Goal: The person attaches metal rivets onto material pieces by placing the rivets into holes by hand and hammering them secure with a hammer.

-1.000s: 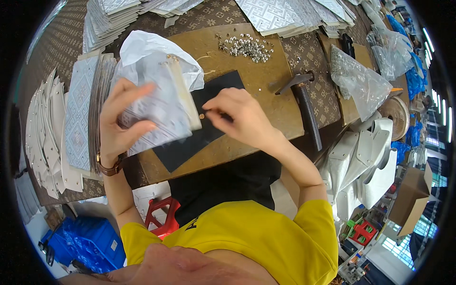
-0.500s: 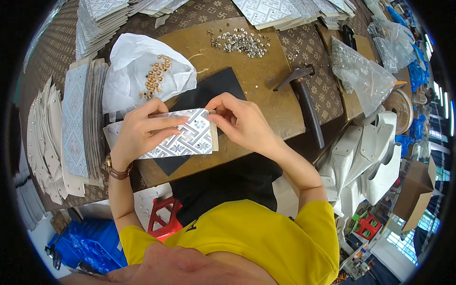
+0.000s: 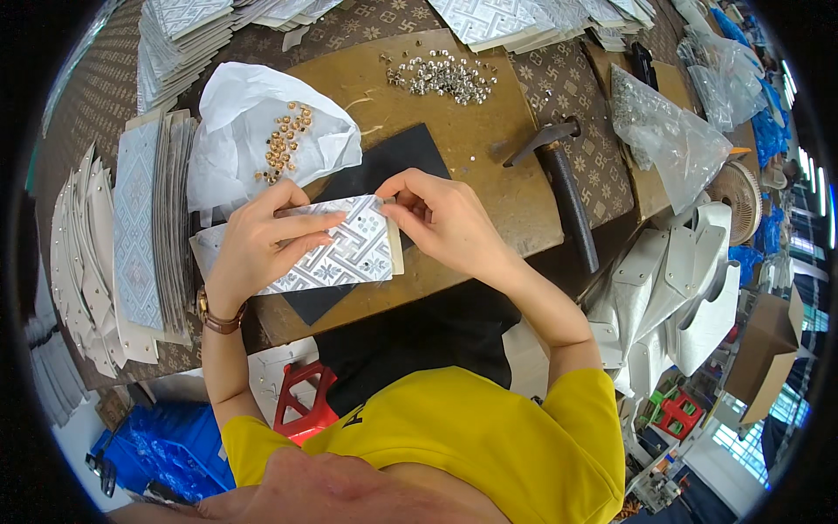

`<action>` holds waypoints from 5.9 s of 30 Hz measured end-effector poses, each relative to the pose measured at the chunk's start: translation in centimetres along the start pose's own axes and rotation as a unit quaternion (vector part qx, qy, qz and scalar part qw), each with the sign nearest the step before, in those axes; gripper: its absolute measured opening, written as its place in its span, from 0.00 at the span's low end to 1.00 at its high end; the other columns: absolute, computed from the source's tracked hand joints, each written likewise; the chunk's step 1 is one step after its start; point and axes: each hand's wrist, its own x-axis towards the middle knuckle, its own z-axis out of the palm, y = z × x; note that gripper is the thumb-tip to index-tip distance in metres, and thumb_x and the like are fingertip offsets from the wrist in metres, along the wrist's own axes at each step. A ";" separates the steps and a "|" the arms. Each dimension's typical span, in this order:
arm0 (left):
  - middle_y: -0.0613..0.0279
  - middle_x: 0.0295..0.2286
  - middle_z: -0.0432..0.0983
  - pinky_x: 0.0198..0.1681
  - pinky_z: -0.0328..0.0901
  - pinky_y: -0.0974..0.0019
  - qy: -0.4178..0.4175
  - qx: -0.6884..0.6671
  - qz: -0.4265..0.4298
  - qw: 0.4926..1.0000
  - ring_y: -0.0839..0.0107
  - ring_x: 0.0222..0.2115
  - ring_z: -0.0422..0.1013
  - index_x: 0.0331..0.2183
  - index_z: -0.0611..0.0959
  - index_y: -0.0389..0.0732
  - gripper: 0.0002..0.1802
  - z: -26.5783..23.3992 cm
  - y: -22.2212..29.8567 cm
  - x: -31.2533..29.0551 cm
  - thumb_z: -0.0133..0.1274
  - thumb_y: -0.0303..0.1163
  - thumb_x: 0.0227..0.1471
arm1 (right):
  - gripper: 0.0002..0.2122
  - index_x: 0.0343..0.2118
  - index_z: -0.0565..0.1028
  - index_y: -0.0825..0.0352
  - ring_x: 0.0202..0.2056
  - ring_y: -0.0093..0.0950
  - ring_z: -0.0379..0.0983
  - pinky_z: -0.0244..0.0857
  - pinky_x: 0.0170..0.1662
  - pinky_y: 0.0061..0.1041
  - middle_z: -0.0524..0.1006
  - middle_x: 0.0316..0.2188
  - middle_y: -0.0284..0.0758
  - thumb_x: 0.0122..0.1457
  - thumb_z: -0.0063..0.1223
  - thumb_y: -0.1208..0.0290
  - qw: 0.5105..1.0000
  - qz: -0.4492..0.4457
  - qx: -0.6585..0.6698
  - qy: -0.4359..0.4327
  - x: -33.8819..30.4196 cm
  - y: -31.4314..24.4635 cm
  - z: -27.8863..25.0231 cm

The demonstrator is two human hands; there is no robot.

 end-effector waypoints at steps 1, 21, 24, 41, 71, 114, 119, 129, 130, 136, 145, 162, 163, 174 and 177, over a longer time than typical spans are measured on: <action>0.63 0.30 0.72 0.30 0.66 0.64 0.001 0.001 0.002 1.000 0.66 0.27 0.71 0.44 0.92 0.52 0.17 0.1 -0.1 0.0 0.69 0.34 0.48 | 0.06 0.43 0.80 0.69 0.25 0.12 0.66 0.62 0.30 0.16 0.78 0.27 0.28 0.64 0.62 0.78 1.000 -0.002 -0.006 0.000 0.1 -0.1 0.0; 0.62 0.31 0.72 0.36 0.68 0.59 -0.004 0.006 -0.016 1.000 0.61 0.33 0.73 0.41 0.92 0.53 0.12 0.0 0.2 -0.4 0.66 0.38 0.53 | 0.05 0.39 0.82 0.67 0.30 0.30 0.79 0.73 0.36 0.27 0.80 0.31 0.36 0.61 0.63 0.75 0.932 -0.116 -0.279 0.199 8.8 3.6 -4.7; 0.63 0.31 0.72 0.35 0.68 0.60 0.000 0.009 -0.015 1.000 0.61 0.32 0.73 0.41 0.92 0.53 0.12 0.1 0.0 -0.5 0.66 0.38 0.53 | 0.05 0.39 0.82 0.67 0.30 0.30 0.79 0.73 0.36 0.28 0.80 0.31 0.36 0.61 0.64 0.74 0.928 -0.120 -0.294 0.193 9.0 3.4 -4.6; 0.61 0.32 0.71 0.33 0.68 0.60 0.010 0.044 0.020 0.999 0.61 0.31 0.72 0.42 0.91 0.52 0.12 0.4 0.4 -0.7 0.65 0.35 0.54 | 0.03 0.35 0.80 0.68 0.31 0.30 0.77 0.72 0.36 0.27 0.78 0.31 0.35 0.60 0.62 0.76 0.923 -0.137 -0.315 0.176 8.3 2.8 -5.0; 0.61 0.29 0.71 0.30 0.68 0.57 0.022 0.018 0.000 1.000 0.59 0.29 0.74 0.40 0.90 0.52 0.10 0.6 0.2 -0.8 0.64 0.33 0.53 | 0.10 0.42 0.79 0.68 0.39 0.43 0.77 0.70 0.45 0.34 0.80 0.36 0.39 0.60 0.63 0.72 0.833 -0.099 -0.457 0.295 -2.6 2.7 -7.8; 0.46 0.52 0.70 0.34 0.64 0.68 0.162 -0.826 -0.030 0.539 0.67 0.37 0.66 0.65 0.65 0.35 0.32 -2.2 -5.1 -1.0 0.47 0.42 0.67 | 0.04 0.34 0.81 0.62 0.38 0.35 0.75 0.66 0.42 0.34 0.76 0.33 0.33 0.56 0.66 0.73 0.890 -0.321 -0.303 0.114 10.7 -0.9 4.4; 0.49 0.53 0.71 0.36 0.65 0.68 0.158 -0.783 -0.005 0.602 0.67 0.35 0.68 0.64 0.68 0.35 0.29 -3.1 -4.8 -1.7 0.49 0.37 0.67 | 0.04 0.32 0.80 0.62 0.37 0.34 0.74 0.65 0.42 0.34 0.74 0.31 0.32 0.56 0.66 0.72 0.894 -0.328 -0.292 0.093 11.0 -1.2 4.7; 0.58 0.51 0.80 0.40 0.70 0.77 0.207 -0.409 -0.175 0.871 0.80 0.47 0.74 0.55 0.83 0.34 0.26 -3.6 0.3 -0.8 0.68 0.24 0.54 | 0.08 0.35 0.82 0.67 0.36 0.31 0.74 0.67 0.41 0.33 0.76 0.35 0.33 0.51 0.66 0.77 0.800 -0.423 -0.424 -0.026 1.9 -1.9 0.1; 0.58 0.51 0.80 0.40 0.70 0.77 0.206 -0.411 -0.177 0.870 0.80 0.47 0.74 0.55 0.83 0.34 0.26 -3.2 0.3 -0.6 0.68 0.24 0.54 | 0.08 0.35 0.82 0.67 0.36 0.31 0.74 0.67 0.41 0.33 0.76 0.35 0.33 0.51 0.66 0.77 0.801 -0.422 -0.424 -0.028 1.6 -1.7 0.2; 0.63 0.48 0.81 0.41 0.70 0.76 0.176 -0.314 -0.187 0.914 0.79 0.45 0.74 0.54 0.85 0.41 0.25 -1.6 0.0 -0.4 0.70 0.26 0.52 | 0.07 0.35 0.83 0.67 0.35 0.31 0.76 0.70 0.43 0.33 0.78 0.34 0.33 0.53 0.66 0.77 0.820 -0.388 -0.422 0.008 1.1 -2.0 -0.6; 0.60 0.45 0.82 0.44 0.70 0.71 0.185 -0.193 -0.139 0.953 0.72 0.42 0.75 0.53 0.86 0.43 0.26 -0.9 -1.0 -0.4 0.71 0.27 0.51 | 0.03 0.35 0.83 0.65 0.34 0.36 0.79 0.73 0.38 0.34 0.80 0.33 0.35 0.58 0.64 0.73 0.900 -0.192 -0.341 0.192 7.5 1.6 -3.5; 0.55 0.33 0.74 0.36 0.69 0.62 0.066 -0.123 -0.143 0.980 0.54 0.31 0.72 0.52 0.86 0.50 0.27 0.2 0.9 -0.5 0.70 0.33 0.49 | 0.06 0.35 0.79 0.68 0.34 0.33 0.79 0.73 0.38 0.29 0.79 0.33 0.37 0.55 0.65 0.81 0.907 -0.218 -0.267 0.242 7.8 1.1 -2.9; 0.55 0.33 0.73 0.36 0.69 0.62 0.066 -0.118 -0.142 0.981 0.54 0.31 0.72 0.52 0.86 0.50 0.27 0.2 0.8 -0.6 0.70 0.33 0.48 | 0.07 0.35 0.79 0.68 0.34 0.33 0.80 0.73 0.39 0.29 0.79 0.33 0.37 0.54 0.65 0.83 0.911 -0.239 -0.246 0.227 7.3 0.6 -2.8; 0.56 0.30 0.70 0.34 0.68 0.61 0.058 -0.093 -0.141 0.984 0.55 0.29 0.71 0.52 0.86 0.50 0.26 0.2 0.8 -0.4 0.70 0.33 0.48 | 0.11 0.34 0.79 0.68 0.35 0.34 0.79 0.73 0.39 0.29 0.81 0.34 0.37 0.50 0.68 0.87 0.922 -0.296 -0.181 0.173 3.3 0.2 -1.2; 0.56 0.30 0.70 0.33 0.68 0.60 0.065 -0.076 -0.142 0.985 0.55 0.29 0.71 0.51 0.86 0.51 0.26 0.2 1.1 -0.3 0.70 0.35 0.48 | 0.11 0.34 0.80 0.67 0.33 0.33 0.79 0.72 0.37 0.29 0.81 0.33 0.35 0.49 0.70 0.86 0.926 -0.295 -0.171 0.165 2.7 0.3 -0.9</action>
